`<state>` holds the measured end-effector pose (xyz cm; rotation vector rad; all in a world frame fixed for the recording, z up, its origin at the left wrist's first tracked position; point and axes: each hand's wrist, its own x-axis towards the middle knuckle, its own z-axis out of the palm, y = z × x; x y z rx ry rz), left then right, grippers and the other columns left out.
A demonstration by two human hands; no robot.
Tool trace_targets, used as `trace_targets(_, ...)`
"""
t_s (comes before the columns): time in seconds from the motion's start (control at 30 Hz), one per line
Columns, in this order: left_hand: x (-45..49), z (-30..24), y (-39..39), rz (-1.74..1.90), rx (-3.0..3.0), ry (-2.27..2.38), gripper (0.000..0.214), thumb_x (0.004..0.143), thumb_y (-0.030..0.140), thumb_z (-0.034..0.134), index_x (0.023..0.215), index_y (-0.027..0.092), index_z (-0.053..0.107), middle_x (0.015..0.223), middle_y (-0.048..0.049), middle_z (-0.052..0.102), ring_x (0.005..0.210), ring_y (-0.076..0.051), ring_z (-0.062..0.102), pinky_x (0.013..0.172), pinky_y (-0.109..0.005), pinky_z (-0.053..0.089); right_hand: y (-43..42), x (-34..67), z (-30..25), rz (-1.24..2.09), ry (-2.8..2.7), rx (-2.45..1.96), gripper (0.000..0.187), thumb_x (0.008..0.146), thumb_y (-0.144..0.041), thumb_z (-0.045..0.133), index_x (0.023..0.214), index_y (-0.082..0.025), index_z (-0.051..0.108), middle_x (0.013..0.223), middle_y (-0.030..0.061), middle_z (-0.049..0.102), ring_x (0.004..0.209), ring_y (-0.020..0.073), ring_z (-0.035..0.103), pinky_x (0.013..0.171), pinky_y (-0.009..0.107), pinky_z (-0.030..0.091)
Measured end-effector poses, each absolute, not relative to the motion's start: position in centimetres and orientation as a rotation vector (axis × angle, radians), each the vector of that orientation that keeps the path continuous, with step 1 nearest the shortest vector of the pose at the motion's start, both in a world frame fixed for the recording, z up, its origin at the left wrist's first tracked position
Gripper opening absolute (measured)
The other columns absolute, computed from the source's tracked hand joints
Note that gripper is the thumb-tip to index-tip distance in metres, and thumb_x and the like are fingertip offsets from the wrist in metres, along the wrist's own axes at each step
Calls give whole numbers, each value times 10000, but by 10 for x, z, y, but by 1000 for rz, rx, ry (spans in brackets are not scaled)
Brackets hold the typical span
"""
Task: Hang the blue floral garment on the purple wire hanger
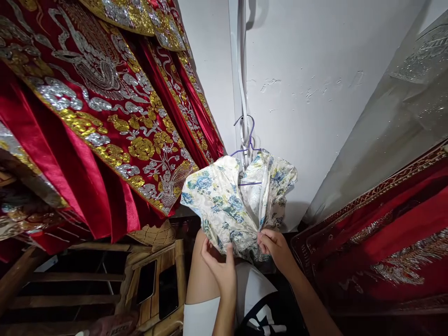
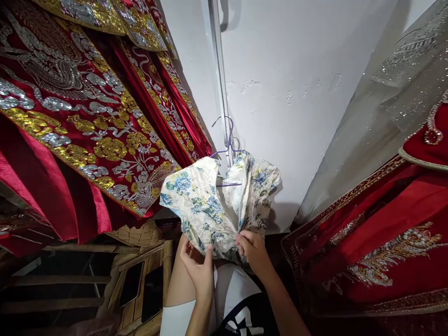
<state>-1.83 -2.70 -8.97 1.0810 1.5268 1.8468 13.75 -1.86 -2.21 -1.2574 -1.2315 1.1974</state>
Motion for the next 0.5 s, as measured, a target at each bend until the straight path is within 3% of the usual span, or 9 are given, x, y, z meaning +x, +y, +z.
trace_targets(0.1,1,-93,-35,1831,1526,1547,513,872,314,702,1351,218,544,1337,-150,568,1278,-296,556,1078,-462,474,-23,131,-22,1298,-1228,-1218,379,833,-508,553,603,-208,572,444,-17,513,439,123,410,502,280,293)
trace_targets(0.2,15,-88,-36,1570,1769,1337,261,929,202,558,1184,214,611,1053,-83,667,991,-231,656,863,-361,549,-30,124,-18,1372,-1259,-1193,340,827,-475,568,634,-199,611,457,-3,579,414,115,428,481,265,306)
trace_targets(0.27,16,-83,-33,1508,1803,1297,132,938,173,523,1022,205,620,884,-41,643,820,-195,634,743,-305,525,-30,124,-15,1412,-1263,-1200,338,821,-474,581,641,-192,629,454,4,607,372,101,401,452,256,292)
trace_targets(0.37,10,-77,-27,1467,1917,1300,146,967,179,510,856,202,601,806,-28,603,771,-179,598,710,-281,472,-20,134,-2,1446,-1206,-1197,384,787,-532,630,621,-186,641,433,6,605,325,91,381,406,244,262)
trace_targets(0.5,3,-73,-25,1391,2103,1308,175,967,138,481,835,203,575,776,-24,585,746,-172,570,677,-269,416,15,154,43,1344,-1072,-1093,394,764,-545,740,649,-173,675,437,-15,582,336,75,381,385,225,268)
